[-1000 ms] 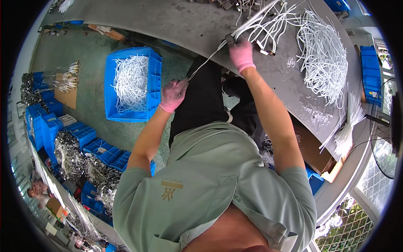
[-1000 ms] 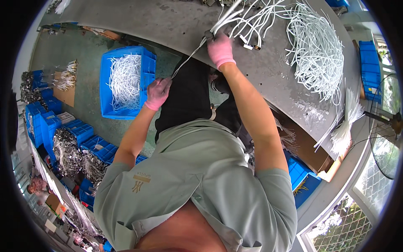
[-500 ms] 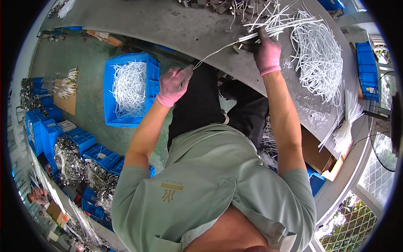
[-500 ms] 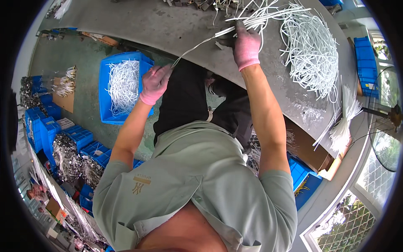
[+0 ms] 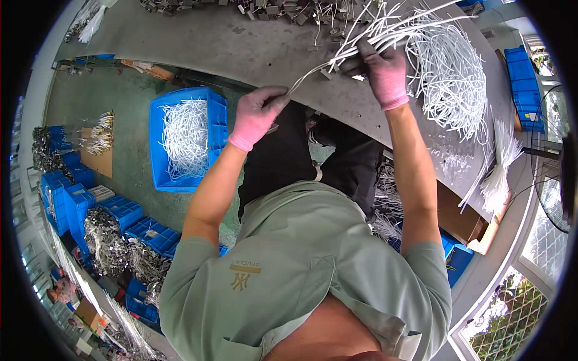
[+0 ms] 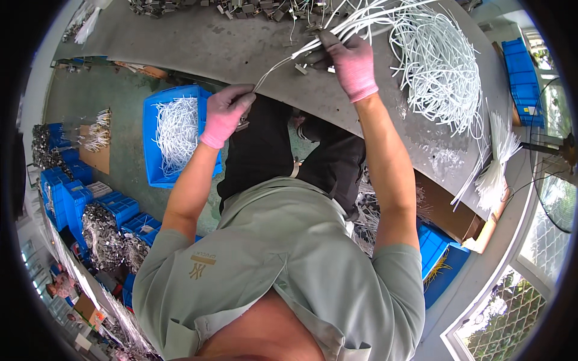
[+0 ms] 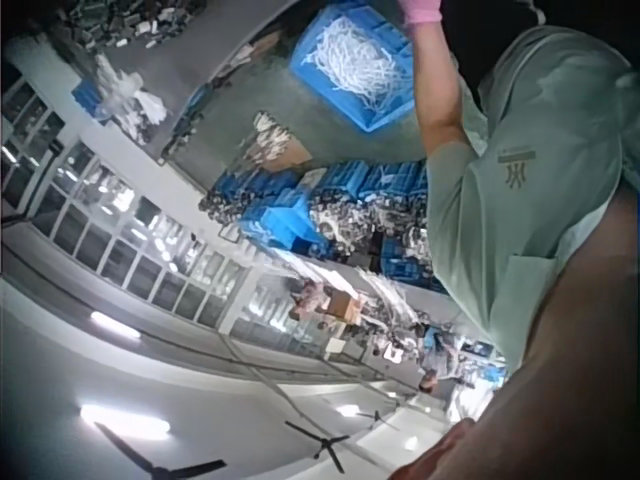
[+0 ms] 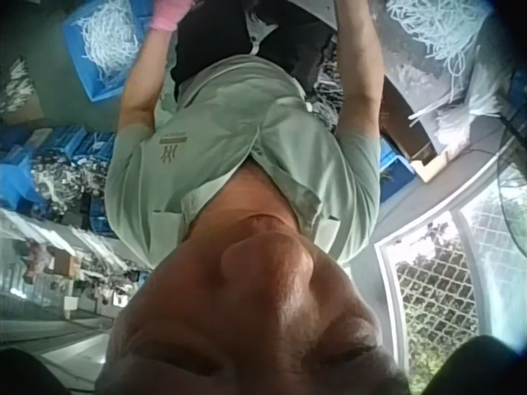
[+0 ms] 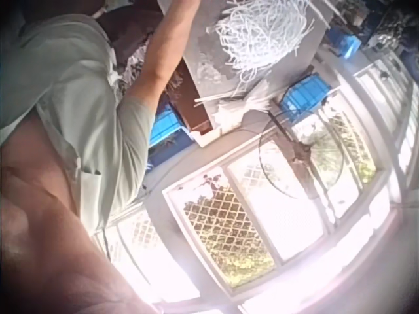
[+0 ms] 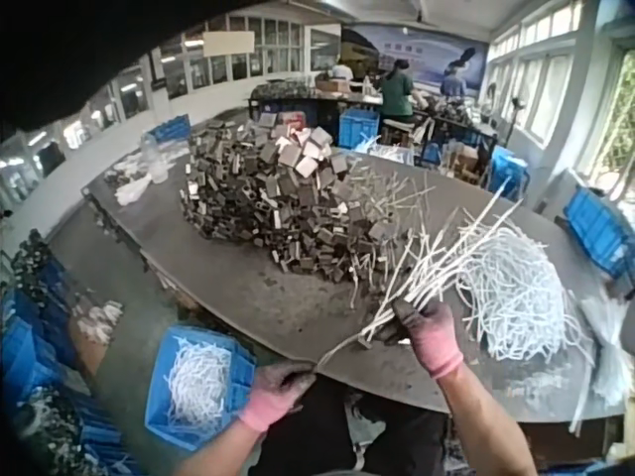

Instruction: Manual assembly and sorting of wire harnesses at a factory workstation.

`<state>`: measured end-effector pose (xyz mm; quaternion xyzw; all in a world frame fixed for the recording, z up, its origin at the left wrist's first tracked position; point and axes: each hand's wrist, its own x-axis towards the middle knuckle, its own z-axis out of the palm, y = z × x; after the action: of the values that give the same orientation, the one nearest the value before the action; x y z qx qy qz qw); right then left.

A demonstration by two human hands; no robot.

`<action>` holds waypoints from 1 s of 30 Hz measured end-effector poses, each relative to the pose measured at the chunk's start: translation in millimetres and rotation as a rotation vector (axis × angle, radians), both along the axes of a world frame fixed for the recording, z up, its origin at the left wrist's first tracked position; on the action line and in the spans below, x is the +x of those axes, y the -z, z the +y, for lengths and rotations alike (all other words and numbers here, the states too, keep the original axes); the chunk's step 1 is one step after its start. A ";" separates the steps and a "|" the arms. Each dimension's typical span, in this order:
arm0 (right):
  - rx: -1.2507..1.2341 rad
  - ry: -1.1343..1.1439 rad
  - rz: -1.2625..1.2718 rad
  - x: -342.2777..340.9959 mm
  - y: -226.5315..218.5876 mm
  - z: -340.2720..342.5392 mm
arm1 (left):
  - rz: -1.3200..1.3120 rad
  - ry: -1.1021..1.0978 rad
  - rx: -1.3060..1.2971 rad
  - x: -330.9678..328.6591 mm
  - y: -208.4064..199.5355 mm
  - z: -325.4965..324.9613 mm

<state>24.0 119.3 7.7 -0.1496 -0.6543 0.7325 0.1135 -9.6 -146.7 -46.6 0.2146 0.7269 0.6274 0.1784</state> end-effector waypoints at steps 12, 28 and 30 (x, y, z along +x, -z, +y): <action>-0.085 0.074 0.044 9.6 -20.1 4.6 | -0.168 -0.356 0.414 11.6 25.9 42.9; 0.020 0.095 0.117 15.2 -33.2 17.7 | -0.005 -0.401 0.202 1.6 18.7 68.4; -0.052 0.080 0.175 22.2 -36.9 12.7 | -0.090 -0.423 0.212 -3.4 14.1 72.7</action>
<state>46.1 131.9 44.5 -0.1138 -0.6164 0.7543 0.1953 -13.0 -74.0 -60.7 0.0470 0.6771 0.7326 0.0519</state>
